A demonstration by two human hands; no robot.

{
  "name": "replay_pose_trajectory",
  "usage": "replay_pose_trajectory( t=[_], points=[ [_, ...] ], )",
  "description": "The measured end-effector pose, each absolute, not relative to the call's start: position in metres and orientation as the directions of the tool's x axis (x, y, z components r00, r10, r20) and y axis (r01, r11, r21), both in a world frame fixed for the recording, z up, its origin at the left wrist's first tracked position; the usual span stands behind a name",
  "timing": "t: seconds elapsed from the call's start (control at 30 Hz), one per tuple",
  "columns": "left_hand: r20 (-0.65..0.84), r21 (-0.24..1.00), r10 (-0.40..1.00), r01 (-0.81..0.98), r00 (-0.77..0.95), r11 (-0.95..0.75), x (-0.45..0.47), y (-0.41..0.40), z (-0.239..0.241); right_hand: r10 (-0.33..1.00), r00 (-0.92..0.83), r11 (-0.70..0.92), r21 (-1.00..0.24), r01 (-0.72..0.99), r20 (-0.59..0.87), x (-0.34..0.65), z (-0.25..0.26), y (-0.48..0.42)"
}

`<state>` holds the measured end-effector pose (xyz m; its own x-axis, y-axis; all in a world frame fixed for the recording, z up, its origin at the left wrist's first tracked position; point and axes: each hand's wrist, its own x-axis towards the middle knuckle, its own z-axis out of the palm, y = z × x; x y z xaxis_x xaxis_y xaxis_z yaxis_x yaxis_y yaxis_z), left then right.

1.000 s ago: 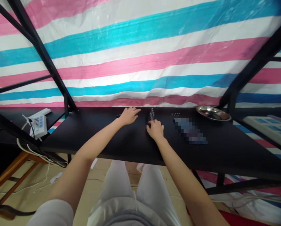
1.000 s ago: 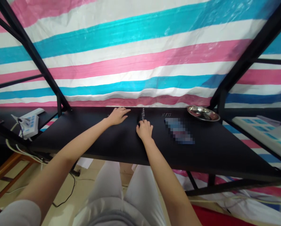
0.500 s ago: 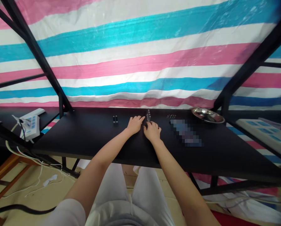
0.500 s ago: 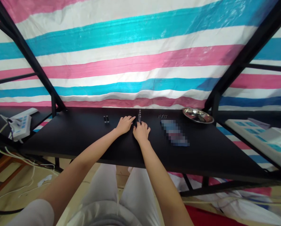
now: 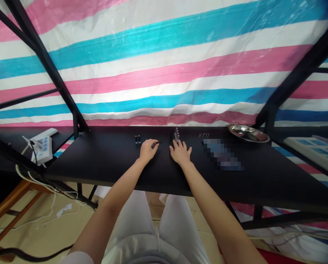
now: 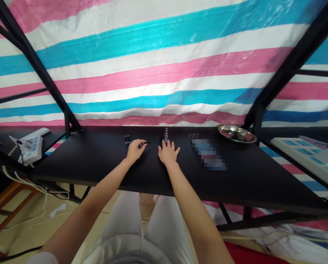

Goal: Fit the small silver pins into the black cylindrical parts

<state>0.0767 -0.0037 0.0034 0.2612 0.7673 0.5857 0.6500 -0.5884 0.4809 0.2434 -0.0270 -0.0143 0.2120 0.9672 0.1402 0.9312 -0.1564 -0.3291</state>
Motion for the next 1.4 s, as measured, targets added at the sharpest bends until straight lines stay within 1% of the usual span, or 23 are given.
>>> replay_pose_trajectory(
  t=[0.13,0.43,0.53,0.73,0.83,0.93,1.03,1.1,1.23,1.4],
  points=[
    [0.594,0.546,0.783,0.621,0.187,-0.563,0.072,-0.007,0.0,0.967,0.213,-0.158,-0.325,0.932,0.142,0.244,-0.016,-0.027],
    [0.599,0.599,0.789,0.578,0.136,-0.554,0.067,-0.004,0.0,0.973,0.185,-0.132,-0.327,0.936,0.136,0.241,-0.015,-0.033],
    [0.598,0.623,0.794,0.558,0.112,-0.548,0.066,-0.004,0.0,0.971,0.15,-0.078,-0.35,0.934,0.184,0.238,-0.012,-0.036],
    [0.543,0.701,0.837,0.515,0.062,-0.493,0.068,-0.004,0.002,0.914,0.05,0.137,-0.421,0.897,0.403,0.235,-0.005,-0.037],
    [0.514,0.742,0.857,0.476,0.049,-0.472,0.068,-0.005,0.002,0.877,0.061,0.202,-0.481,0.853,0.476,0.237,-0.003,-0.035],
    [0.48,0.778,0.877,0.443,0.038,-0.445,0.069,-0.005,0.003,0.836,0.104,0.272,-0.572,0.774,0.539,0.238,-0.002,-0.034],
    [0.452,0.812,0.892,0.405,0.016,-0.42,0.069,-0.005,0.004,0.822,0.157,0.309,-0.66,0.685,0.547,0.236,0.0,-0.036],
    [0.436,0.833,0.9,0.38,-0.001,-0.403,0.069,-0.005,0.005,0.829,0.167,0.32,-0.698,0.641,0.534,0.234,0.002,-0.038],
    [0.414,0.86,0.91,0.338,-0.024,-0.382,0.069,-0.003,0.005,0.846,0.141,0.341,-0.726,0.598,0.514,0.232,0.004,-0.04],
    [0.372,0.898,0.928,0.266,-0.036,-0.35,0.069,0.001,0.002,0.853,0.152,0.347,-0.761,0.549,0.499,0.233,0.004,-0.04]
  ],
)
